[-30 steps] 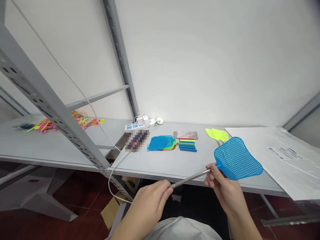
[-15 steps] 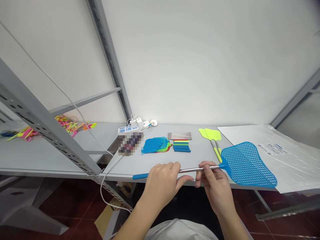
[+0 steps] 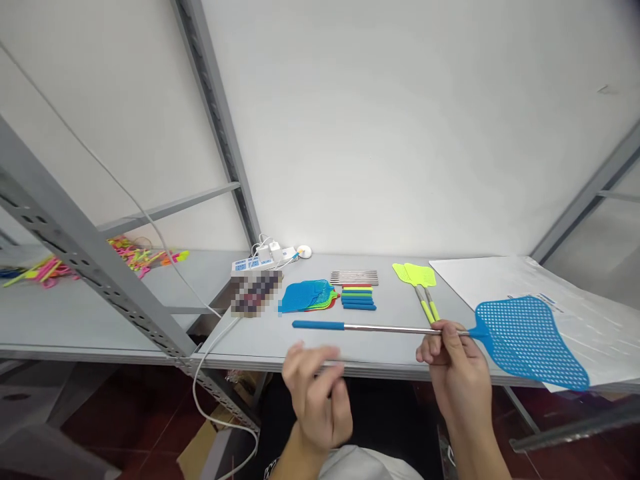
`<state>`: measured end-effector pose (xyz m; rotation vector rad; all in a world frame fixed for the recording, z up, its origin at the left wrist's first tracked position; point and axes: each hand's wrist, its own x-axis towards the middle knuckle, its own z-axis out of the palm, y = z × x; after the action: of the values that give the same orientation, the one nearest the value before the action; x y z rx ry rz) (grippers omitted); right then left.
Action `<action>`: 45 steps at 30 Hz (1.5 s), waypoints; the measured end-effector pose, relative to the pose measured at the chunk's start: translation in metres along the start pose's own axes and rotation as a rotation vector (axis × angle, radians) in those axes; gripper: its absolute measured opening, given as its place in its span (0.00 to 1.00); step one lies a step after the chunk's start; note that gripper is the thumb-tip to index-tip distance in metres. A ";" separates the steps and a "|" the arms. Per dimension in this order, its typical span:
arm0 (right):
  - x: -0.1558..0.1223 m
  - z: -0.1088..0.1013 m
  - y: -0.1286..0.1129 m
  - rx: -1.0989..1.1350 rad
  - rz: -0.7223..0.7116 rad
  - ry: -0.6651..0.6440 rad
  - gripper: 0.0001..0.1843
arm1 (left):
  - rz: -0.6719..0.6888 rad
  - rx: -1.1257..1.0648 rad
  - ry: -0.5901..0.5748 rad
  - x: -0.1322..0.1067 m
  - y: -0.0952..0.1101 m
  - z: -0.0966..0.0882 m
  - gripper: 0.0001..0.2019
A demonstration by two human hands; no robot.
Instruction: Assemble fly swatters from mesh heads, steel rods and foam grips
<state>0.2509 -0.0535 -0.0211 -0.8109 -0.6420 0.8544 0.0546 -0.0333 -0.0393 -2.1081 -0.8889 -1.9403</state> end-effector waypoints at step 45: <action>-0.008 0.006 0.030 -0.067 0.186 -0.036 0.13 | -1.392 -0.695 0.352 0.021 -0.029 0.000 0.20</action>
<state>0.2298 -0.0461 -0.0441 -0.9273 -0.6366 1.0225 0.0400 -0.0026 -0.0280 -1.1248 -2.1565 -3.4826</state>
